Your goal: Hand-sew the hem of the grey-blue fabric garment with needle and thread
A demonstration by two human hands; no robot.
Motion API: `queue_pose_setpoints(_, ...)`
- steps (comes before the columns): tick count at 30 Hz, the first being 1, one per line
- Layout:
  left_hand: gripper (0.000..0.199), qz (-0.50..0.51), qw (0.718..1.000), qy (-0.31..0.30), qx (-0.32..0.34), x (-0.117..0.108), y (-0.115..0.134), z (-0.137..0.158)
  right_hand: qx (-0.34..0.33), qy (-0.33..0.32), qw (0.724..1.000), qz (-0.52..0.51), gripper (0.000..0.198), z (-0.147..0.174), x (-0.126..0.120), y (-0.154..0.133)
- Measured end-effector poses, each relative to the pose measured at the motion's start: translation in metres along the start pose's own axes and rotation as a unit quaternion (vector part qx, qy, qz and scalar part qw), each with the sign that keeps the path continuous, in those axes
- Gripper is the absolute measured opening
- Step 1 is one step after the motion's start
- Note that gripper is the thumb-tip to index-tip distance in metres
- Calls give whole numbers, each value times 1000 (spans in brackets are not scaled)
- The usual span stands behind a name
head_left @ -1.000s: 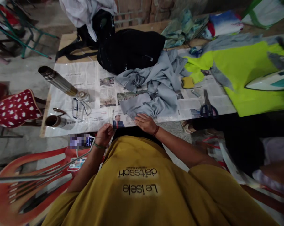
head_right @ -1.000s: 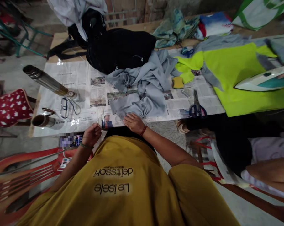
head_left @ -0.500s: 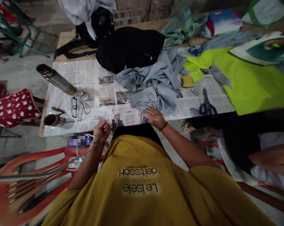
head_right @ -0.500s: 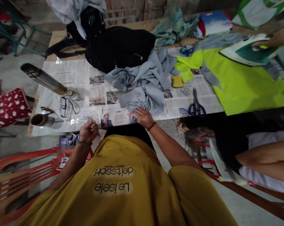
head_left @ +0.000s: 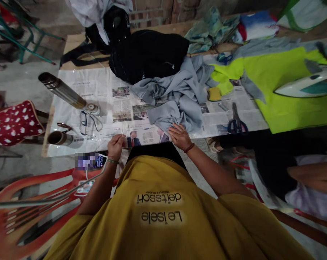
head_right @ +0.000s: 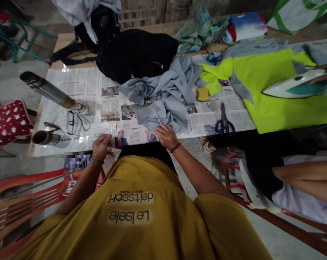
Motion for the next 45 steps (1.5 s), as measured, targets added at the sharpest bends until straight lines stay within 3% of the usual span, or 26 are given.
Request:
queue_pose_setpoints(6,9,-127,984,31,119,18,9,-28,-1,32,999,4,31,0,4,-4)
queue_pose_setpoints(9,7,-291,945,32,148,19,11,-40,-3,37,999,9,31,-1,4,-4)
queue_pose_setpoints(12,31,-402,903,36,148,17,15,-35,-2,39,999,10,30,-1,3,-5)
queue_pose_setpoints(14,46,-391,904,39,167,21,19,-23,-1,39,999,9,30,-1,3,-6)
queue_pose_setpoints(16,47,-314,930,6,191,33,22,-8,1,39,999,7,31,-1,3,-5)
queue_pose_setpoints(19,33,-170,961,-136,169,68,15,12,3,38,999,6,31,0,4,-4)
queue_pose_setpoints(22,17,-205,926,-278,151,114,0,23,6,32,999,2,31,-1,5,-4)
queue_pose_setpoints(25,6,-314,881,-321,146,154,-14,25,4,34,999,7,32,-2,5,-5)
queue_pose_setpoints(28,8,-377,850,-343,136,178,-19,26,0,38,999,15,33,-3,4,-6)
queue_pose_setpoints(34,24,-290,880,-367,82,183,-20,32,2,28,1000,9,33,-1,4,-6)
queue_pose_setpoints(39,20,-283,883,-370,-62,178,-27,36,7,29,1000,7,31,-1,5,-5)
queue_pose_setpoints(42,17,-299,877,-377,-20,182,-26,32,7,35,999,12,31,-2,4,-6)
queue_pose_setpoints(45,21,-325,843,-427,37,186,-26,27,-2,40,999,13,33,-2,3,-8)
Point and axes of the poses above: each hand's wrist, its own z-axis away from the middle knuckle, its own x-axis out of the palm, y = z × x, the point moved 2 cm from there along -z, towards the middle knuckle, and after that the axes turned 6 degrees about z, right-handed, at the moved point
